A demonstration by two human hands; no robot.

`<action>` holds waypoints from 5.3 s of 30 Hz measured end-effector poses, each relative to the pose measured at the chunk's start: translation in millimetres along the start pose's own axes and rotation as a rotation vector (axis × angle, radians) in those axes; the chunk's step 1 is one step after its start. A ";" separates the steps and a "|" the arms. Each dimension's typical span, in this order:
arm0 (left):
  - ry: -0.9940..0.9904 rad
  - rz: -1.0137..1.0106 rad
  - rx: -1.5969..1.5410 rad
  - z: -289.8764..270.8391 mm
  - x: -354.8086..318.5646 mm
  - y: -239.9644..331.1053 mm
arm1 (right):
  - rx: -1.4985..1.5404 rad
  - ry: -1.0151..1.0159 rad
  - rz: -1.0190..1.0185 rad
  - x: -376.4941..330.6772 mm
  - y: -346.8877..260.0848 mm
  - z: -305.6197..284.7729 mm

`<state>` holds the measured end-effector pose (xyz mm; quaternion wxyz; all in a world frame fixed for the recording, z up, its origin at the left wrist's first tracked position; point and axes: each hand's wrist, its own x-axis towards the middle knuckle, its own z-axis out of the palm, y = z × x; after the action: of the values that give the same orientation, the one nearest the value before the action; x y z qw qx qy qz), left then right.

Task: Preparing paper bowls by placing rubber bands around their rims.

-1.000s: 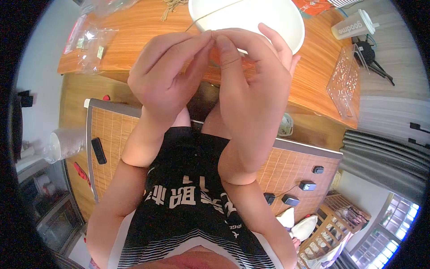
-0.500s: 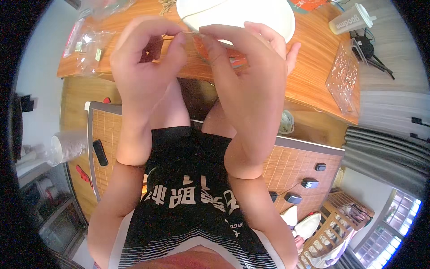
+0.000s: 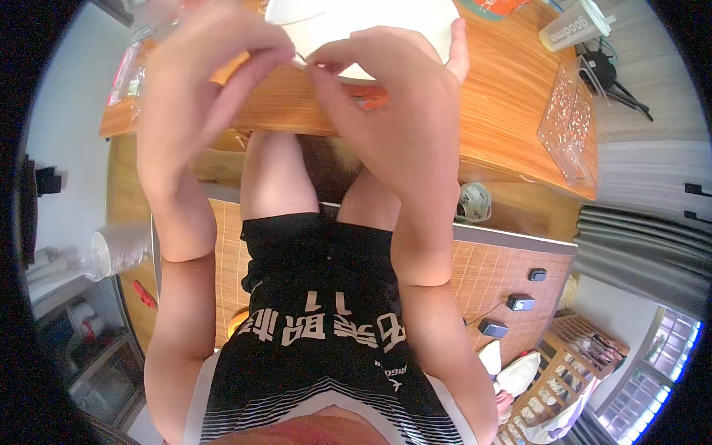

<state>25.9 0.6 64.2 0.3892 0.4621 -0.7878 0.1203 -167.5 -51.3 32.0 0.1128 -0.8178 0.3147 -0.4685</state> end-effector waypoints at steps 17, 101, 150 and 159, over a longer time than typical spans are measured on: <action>0.581 0.528 -0.842 49.5 20.9 -24.7 | 0.148 -0.043 -0.119 5.9 19.0 2.6; 0.311 -0.122 0.892 -259.8 212.0 -195.4 | -0.250 0.075 -0.348 88.3 221.3 40.6; 0.006 0.336 0.100 69.0 -5.9 -12.5 | 0.462 0.022 0.224 86.5 249.7 38.1; 0.385 -0.666 -0.038 50.2 -63.8 -96.5 | 0.779 0.025 0.490 90.5 254.3 35.6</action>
<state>97.3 -39.0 -32.0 0.5560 0.6545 -0.5092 0.0572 -208.8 -308.8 -46.1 0.5154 -0.6102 0.3006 -0.5212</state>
